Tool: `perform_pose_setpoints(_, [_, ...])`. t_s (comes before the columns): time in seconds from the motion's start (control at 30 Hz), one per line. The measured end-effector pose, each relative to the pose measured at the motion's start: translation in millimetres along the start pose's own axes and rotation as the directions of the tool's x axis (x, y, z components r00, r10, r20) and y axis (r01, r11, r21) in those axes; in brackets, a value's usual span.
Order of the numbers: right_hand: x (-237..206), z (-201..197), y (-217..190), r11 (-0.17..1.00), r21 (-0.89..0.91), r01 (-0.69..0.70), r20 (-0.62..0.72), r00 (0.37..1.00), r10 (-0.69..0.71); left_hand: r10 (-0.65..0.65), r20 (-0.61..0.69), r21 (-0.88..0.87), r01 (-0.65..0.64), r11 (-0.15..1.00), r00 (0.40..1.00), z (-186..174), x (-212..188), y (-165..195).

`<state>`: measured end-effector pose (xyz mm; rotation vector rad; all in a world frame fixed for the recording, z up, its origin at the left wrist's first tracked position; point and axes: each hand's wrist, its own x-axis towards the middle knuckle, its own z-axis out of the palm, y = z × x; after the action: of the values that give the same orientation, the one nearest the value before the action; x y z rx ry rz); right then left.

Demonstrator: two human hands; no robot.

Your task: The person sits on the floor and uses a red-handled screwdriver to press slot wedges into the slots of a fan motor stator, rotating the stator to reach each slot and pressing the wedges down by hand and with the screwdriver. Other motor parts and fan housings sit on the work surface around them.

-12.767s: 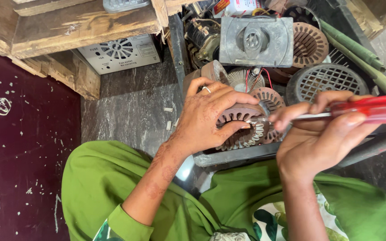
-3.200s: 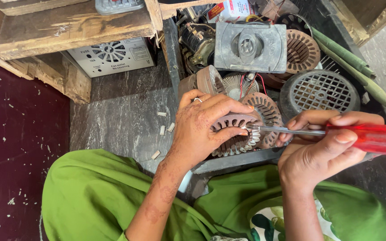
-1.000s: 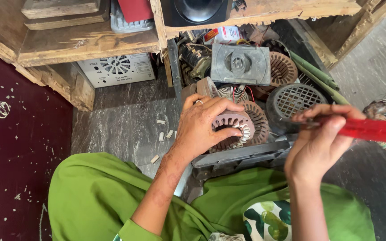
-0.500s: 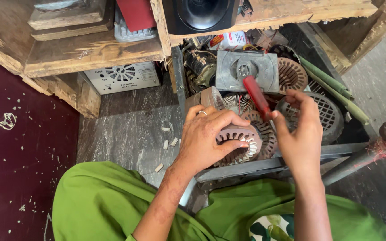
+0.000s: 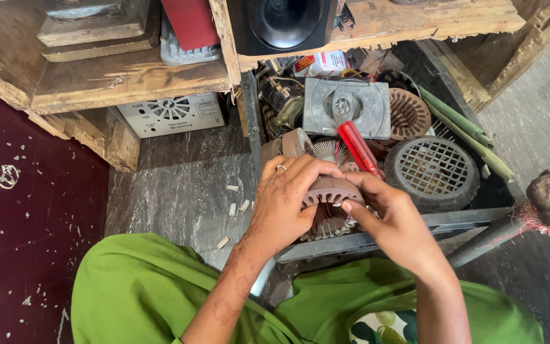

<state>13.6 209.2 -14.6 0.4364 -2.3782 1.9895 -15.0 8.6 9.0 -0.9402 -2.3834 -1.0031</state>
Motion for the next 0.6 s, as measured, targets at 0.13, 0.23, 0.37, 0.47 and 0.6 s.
perform_pose_setpoints(0.13, [3.5, -0.1, 3.1, 0.995, 0.094, -0.021, 0.019, 1.000, 0.019, -0.016, 0.009, 0.003, 0.016, 1.000, 1.000, -0.2, -0.1, 2.3])
perform_pose_setpoints(0.23, [6.3, -4.4, 3.9, 0.997, 0.079, -0.026, 0.049, 0.999, 0.022, -0.017, 0.005, 0.000, 0.017, 1.000, 1.000, 0.0, 1.1, 4.5])
perform_pose_setpoints(0.37, [7.0, -2.4, 3.2, 0.986, 0.165, -0.007, 0.043, 0.999, 0.000, -0.008, -0.012, 0.003, 0.008, 1.000, 1.000, 0.2, 2.8, 5.4])
perform_pose_setpoints(0.47, [0.6, 6.0, -1.2, 0.999, 0.014, 0.049, -0.042, 0.998, -0.049, -0.007, -0.015, 0.001, 0.007, 1.000, 1.000, -0.1, -0.3, 6.3])
perform_pose_setpoints(0.6, [-7.2, 24.4, -8.8, 0.928, -0.360, 0.093, -0.203, 0.963, -0.175, 0.006, -0.018, 0.015, -0.006, 1.000, 1.000, 0.4, -2.9, 6.9])
